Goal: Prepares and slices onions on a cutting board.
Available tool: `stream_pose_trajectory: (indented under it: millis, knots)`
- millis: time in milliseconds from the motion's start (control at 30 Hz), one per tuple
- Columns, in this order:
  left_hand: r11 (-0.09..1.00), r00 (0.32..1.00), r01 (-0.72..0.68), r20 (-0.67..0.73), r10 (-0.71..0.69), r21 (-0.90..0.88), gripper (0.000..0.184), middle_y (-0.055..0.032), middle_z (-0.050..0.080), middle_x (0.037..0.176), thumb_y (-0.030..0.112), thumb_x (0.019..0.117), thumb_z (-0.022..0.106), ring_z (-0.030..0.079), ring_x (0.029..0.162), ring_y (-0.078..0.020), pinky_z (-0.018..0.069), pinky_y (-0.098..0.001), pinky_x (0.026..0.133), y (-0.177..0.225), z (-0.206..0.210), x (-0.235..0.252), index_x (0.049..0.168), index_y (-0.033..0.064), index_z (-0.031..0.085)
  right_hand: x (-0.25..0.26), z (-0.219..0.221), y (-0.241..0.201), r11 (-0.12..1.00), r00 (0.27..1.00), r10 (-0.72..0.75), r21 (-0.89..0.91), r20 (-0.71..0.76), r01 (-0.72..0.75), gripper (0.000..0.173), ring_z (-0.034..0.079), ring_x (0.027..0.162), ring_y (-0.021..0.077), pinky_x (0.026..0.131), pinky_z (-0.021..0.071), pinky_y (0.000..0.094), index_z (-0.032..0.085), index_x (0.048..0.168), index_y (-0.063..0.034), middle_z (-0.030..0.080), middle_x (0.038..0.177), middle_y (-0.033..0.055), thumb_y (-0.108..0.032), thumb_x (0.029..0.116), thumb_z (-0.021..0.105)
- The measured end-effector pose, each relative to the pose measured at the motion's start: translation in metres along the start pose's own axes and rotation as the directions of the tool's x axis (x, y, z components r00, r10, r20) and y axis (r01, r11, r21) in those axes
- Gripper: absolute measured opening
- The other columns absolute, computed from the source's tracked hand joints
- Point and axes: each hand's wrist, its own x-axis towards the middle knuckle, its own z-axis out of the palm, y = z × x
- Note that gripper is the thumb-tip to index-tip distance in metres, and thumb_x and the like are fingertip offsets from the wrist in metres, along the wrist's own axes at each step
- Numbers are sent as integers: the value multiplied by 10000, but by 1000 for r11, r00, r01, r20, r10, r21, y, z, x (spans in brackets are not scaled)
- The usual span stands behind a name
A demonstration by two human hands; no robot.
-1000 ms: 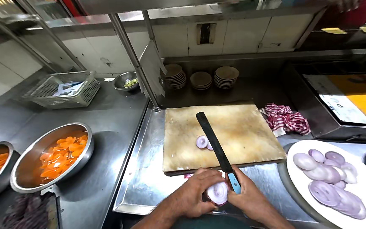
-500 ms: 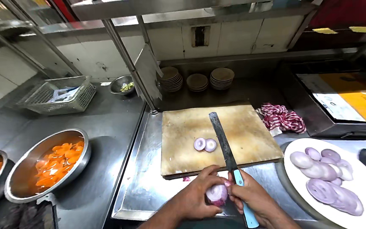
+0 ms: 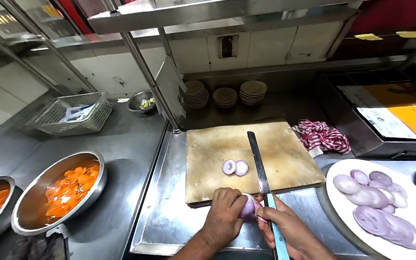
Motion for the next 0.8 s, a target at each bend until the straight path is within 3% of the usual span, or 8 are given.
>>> stream_pose_trajectory:
  millis: [67, 133, 200, 300, 400, 533, 667, 800]
  knots:
    - [998, 999, 43, 3, -43, -42, 273, -41, 726, 1102, 178, 872, 663, 663, 1058, -247, 485, -501, 956, -1, -3, 0, 1136, 137, 719, 2, -1, 1, 999, 1000, -2, -45, -4, 2, 363, 536, 440, 135, 391, 496, 277, 433, 1247, -107, 538, 668, 52, -96, 920, 589]
    - [950, 988, 153, 21, -153, -274, 264, -47, 729, 1107, 184, 880, 696, 647, 1083, -230, 468, -492, 974, -4, -7, -1, 1130, 109, 733, 5, -4, 1, 995, 1000, 4, -103, -20, -6, 416, 539, 440, 145, 388, 497, 285, 416, 1282, -103, 541, 674, 60, -86, 910, 599]
    - [819, 965, 248, 54, -258, -517, 307, -42, 719, 1114, 195, 846, 776, 625, 1101, -185, 484, -416, 990, -8, -8, -4, 1132, 92, 736, 11, -10, 4, 988, 999, 26, -151, -42, -32, 404, 534, 442, 151, 394, 497, 291, 416, 1285, -101, 537, 681, 65, -78, 926, 599]
    - [457, 941, 252, 105, -323, -853, 407, -89, 703, 1193, 33, 788, 824, 642, 1143, -186, 539, -366, 1003, -6, -6, -5, 1179, 50, 710, 21, -19, 15, 976, 997, 66, -207, -42, -73, 311, 521, 445, 141, 404, 491, 284, 438, 1233, -93, 535, 688, 60, -85, 962, 590]
    - [122, 900, 260, 195, -390, -958, 418, -117, 680, 1239, -15, 808, 785, 664, 1125, -214, 570, -396, 956, -4, -9, -4, 1201, 56, 663, 26, -23, 21, 961, 997, 72, -266, -41, -81, 305, 519, 442, 136, 407, 487, 284, 442, 1213, -91, 529, 667, 49, -88, 948, 594]
    - [-2, 816, 266, 226, -532, -964, 445, -109, 693, 1154, 130, 811, 841, 680, 1053, -202, 574, -392, 924, -10, -15, -9, 1193, 73, 620, 23, -31, 17, 947, 997, 43, -315, -58, -60, 304, 524, 447, 143, 413, 493, 291, 448, 1219, -90, 527, 657, 51, -92, 954, 597]
    - [-93, 754, 270, 270, -599, -958, 487, -96, 695, 1087, 95, 822, 820, 700, 984, -194, 585, -400, 889, -16, -21, -13, 1194, 53, 509, 18, -34, 15, 938, 997, -4, -346, -72, -22, 338, 530, 444, 151, 413, 501, 296, 441, 1237, -86, 534, 670, 58, -100, 937, 597]
    - [-67, 659, 323, 275, -700, -944, 713, -173, 647, 1215, 108, 870, 744, 691, 1045, -254, 582, -441, 921, -20, -30, -12, 1443, -20, 339, 16, -39, 12, 884, 992, -73, -467, -103, 16, 413, 555, 447, 172, 410, 514, 320, 444, 1298, -83, 578, 702, 75, -110, 918, 603]
